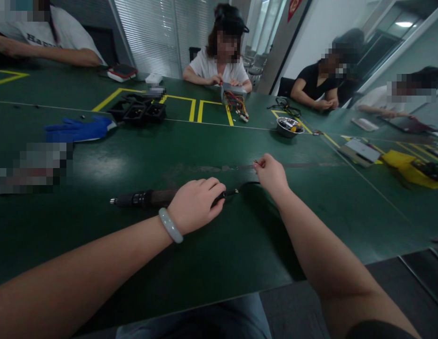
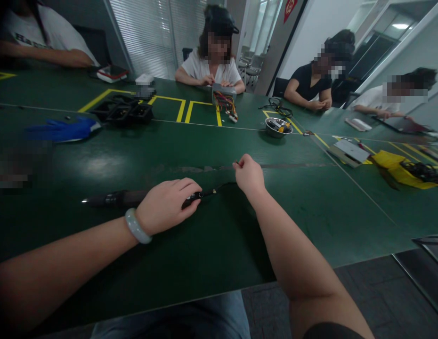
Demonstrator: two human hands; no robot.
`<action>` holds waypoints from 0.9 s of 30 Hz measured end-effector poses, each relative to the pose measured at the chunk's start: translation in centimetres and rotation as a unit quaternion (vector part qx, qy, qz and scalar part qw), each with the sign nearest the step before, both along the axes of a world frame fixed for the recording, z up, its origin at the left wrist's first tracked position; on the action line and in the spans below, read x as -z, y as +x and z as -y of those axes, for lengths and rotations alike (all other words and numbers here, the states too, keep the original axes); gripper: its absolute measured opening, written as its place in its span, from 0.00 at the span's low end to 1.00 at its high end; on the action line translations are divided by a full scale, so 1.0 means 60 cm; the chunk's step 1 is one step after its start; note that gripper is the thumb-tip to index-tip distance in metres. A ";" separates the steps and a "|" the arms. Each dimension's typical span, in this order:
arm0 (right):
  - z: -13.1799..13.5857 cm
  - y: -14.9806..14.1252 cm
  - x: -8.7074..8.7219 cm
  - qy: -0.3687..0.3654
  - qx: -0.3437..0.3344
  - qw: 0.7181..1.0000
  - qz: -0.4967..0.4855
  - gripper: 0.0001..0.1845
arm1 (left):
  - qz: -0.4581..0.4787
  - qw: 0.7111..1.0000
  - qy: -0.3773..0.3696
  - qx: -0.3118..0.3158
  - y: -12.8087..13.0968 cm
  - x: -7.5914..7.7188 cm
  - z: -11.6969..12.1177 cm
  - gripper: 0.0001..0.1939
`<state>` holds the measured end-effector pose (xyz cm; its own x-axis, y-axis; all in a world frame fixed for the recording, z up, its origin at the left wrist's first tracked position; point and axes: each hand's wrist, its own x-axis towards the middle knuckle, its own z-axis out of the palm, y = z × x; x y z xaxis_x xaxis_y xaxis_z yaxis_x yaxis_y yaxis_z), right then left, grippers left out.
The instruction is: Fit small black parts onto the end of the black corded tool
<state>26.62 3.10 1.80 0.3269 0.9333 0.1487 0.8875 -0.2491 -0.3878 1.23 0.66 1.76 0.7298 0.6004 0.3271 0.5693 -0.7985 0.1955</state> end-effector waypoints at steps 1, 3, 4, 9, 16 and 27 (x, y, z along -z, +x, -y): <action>-0.011 0.001 -0.001 0.019 -0.005 1.000 -0.008 0.09 | 0.008 1.000 -0.001 -0.001 0.000 0.001 0.001 0.11; -0.026 0.001 -0.007 0.050 -0.034 0.997 -0.040 0.09 | 0.023 1.000 -0.003 -0.010 0.001 0.003 0.001 0.11; -0.028 0.000 -0.011 0.049 -0.058 0.995 -0.071 0.10 | 0.029 0.999 -0.004 -0.013 0.001 0.003 0.001 0.11; 0.018 -0.011 -0.036 -0.119 -0.220 0.932 -0.263 0.13 | 0.051 0.999 -0.007 -0.017 0.003 0.004 0.001 0.10; 0.112 -0.054 -0.033 -0.220 -0.230 0.928 -0.192 0.10 | 0.074 0.997 -0.018 -0.031 0.008 0.007 0.004 0.10; 0.095 -0.053 -0.008 -0.204 -0.220 0.940 -0.161 0.10 | 0.061 0.997 -0.021 -0.038 0.011 0.010 -0.007 0.09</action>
